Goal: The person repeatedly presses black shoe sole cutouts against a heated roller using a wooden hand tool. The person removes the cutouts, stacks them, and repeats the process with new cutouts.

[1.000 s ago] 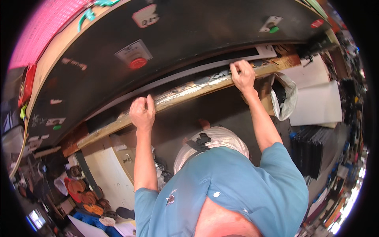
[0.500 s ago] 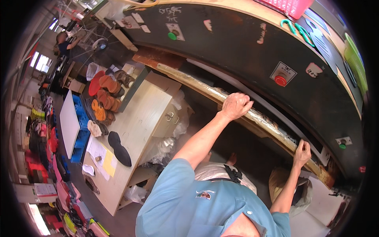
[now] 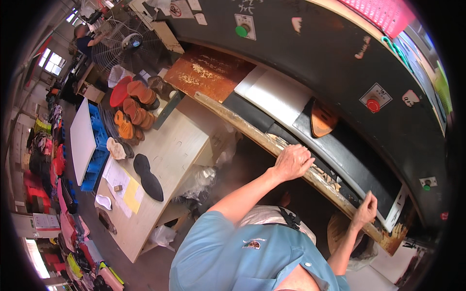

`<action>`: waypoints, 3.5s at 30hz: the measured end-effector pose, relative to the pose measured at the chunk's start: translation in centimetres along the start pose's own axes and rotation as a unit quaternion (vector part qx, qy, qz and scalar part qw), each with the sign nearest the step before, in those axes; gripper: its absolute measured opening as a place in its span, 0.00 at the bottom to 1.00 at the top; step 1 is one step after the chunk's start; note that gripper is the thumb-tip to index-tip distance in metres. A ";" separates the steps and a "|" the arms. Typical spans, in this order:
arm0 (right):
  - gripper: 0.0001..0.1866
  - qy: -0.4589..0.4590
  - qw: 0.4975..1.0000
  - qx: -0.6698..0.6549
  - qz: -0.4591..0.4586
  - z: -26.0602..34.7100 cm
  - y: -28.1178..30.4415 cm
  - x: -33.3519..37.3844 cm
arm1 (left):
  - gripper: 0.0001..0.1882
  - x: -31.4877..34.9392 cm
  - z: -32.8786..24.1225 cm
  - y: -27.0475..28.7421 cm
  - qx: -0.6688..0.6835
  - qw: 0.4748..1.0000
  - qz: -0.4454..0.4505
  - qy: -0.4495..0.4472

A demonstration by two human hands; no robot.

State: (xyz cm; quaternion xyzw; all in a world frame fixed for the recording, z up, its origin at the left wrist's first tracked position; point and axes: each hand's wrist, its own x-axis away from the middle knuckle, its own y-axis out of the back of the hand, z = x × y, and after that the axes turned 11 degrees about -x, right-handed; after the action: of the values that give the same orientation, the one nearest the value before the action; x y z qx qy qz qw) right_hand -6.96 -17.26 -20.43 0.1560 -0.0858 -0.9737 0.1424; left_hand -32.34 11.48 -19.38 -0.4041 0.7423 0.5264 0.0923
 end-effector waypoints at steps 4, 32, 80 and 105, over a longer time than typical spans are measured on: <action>0.22 0.062 0.985 -0.025 0.161 6.5 -10.9 1.6 | 0.11 2.4 -1.1 4.4 0.141 0.987 0.019 0.081; 0.49 -0.221 0.853 -0.399 0.253 12.8 -15.5 4.1 | 0.34 -1.0 -6.2 4.9 0.311 0.928 0.177 0.105; 0.42 0.199 0.953 0.113 0.197 9.1 -14.9 5.8 | 0.09 11.6 -6.4 3.9 0.092 0.992 0.077 -0.041; 0.09 0.259 0.944 0.201 -0.045 2.1 5.9 5.1 | 0.17 4.6 -3.2 1.7 -0.103 0.994 -0.016 -0.030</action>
State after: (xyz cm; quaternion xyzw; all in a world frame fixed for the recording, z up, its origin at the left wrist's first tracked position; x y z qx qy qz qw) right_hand -10.84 -24.10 -18.61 0.4318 -0.2329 -0.8676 0.0809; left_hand -35.62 6.60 -19.37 -0.4078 0.6743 0.6103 0.0808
